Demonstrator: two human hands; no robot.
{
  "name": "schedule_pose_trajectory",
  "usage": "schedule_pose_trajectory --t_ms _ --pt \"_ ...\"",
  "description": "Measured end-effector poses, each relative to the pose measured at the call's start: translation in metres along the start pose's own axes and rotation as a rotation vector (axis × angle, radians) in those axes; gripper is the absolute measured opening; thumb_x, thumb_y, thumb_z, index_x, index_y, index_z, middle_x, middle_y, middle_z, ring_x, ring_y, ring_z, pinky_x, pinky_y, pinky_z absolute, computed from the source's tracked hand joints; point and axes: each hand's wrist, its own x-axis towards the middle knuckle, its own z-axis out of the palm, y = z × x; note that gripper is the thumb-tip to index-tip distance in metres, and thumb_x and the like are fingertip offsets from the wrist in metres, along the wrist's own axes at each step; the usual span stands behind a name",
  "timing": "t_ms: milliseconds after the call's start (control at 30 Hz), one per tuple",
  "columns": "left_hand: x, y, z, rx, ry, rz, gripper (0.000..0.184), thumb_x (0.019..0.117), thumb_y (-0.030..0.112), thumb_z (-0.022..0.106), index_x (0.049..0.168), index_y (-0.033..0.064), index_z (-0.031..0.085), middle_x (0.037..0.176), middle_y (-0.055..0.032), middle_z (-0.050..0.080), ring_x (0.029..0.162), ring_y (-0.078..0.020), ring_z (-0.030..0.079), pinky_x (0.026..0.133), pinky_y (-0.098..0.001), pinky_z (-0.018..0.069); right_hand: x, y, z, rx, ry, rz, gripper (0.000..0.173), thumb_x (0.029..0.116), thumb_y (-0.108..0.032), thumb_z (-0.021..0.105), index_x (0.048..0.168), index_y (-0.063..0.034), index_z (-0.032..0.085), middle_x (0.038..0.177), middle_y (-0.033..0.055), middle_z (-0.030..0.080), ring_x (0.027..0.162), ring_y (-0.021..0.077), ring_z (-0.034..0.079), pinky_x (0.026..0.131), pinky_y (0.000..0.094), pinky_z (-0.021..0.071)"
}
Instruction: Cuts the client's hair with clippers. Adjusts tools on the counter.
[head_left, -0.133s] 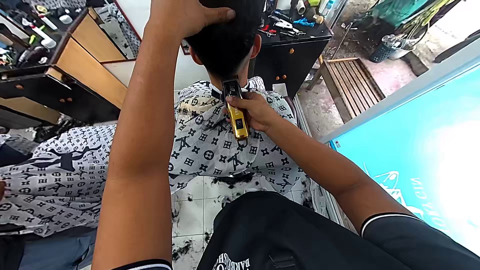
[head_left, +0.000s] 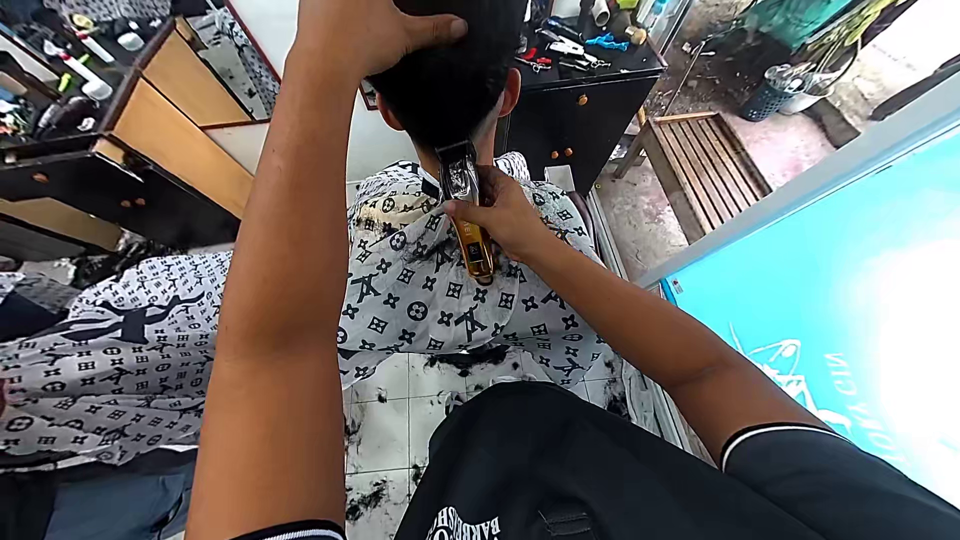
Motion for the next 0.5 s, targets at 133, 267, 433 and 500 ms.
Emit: schedule_pose_trajectory --t_ms 133,267,433,500 --pt "0.0003 -0.0008 -0.0003 0.009 0.010 0.004 0.084 0.0723 0.084 0.068 0.111 0.0092 0.073 0.111 -0.0196 0.070 0.111 -0.0372 0.065 0.096 -0.0675 0.0444 -0.0033 -0.0042 -0.0004 0.242 -0.011 0.249 0.038 0.0982 -0.014 0.068 0.130 0.0012 0.053 0.106 0.0161 0.069 0.092 0.0266 0.072 0.083 0.0451 0.0619" --pt "-0.0005 -0.0008 0.0004 -0.003 0.008 0.003 0.081 0.0739 0.082 0.068 0.110 0.0092 0.073 0.110 -0.0193 0.070 0.111 -0.0367 0.065 0.096 -0.0672 0.0444 0.0012 0.0024 0.0008 -0.011 0.008 -0.026 0.062 0.0873 -0.012 0.079 0.137 0.0031 0.046 0.119 0.0162 0.064 0.104 0.0191 0.068 0.090 0.0347 0.0595" --pt "-0.0007 -0.0006 0.0004 -0.009 0.024 0.008 0.080 0.0729 0.081 0.070 0.108 0.0098 0.074 0.107 -0.0176 0.071 0.108 -0.0348 0.066 0.094 -0.0654 0.0464 -0.0033 -0.0039 -0.0013 0.247 0.003 0.254 0.040 0.0987 -0.015 0.068 0.131 0.0011 0.052 0.107 0.0165 0.069 0.092 0.0268 0.072 0.082 0.0443 0.0623" --pt "-0.0024 0.0002 0.0009 -0.027 0.020 0.005 0.077 0.0738 0.079 0.071 0.107 0.0093 0.074 0.106 -0.0170 0.070 0.106 -0.0339 0.066 0.093 -0.0646 0.0466 -0.0001 -0.0030 -0.0016 0.128 -0.007 0.096 0.049 0.0937 -0.011 0.073 0.134 0.0030 0.050 0.113 0.0166 0.067 0.097 0.0237 0.071 0.085 0.0403 0.0618"
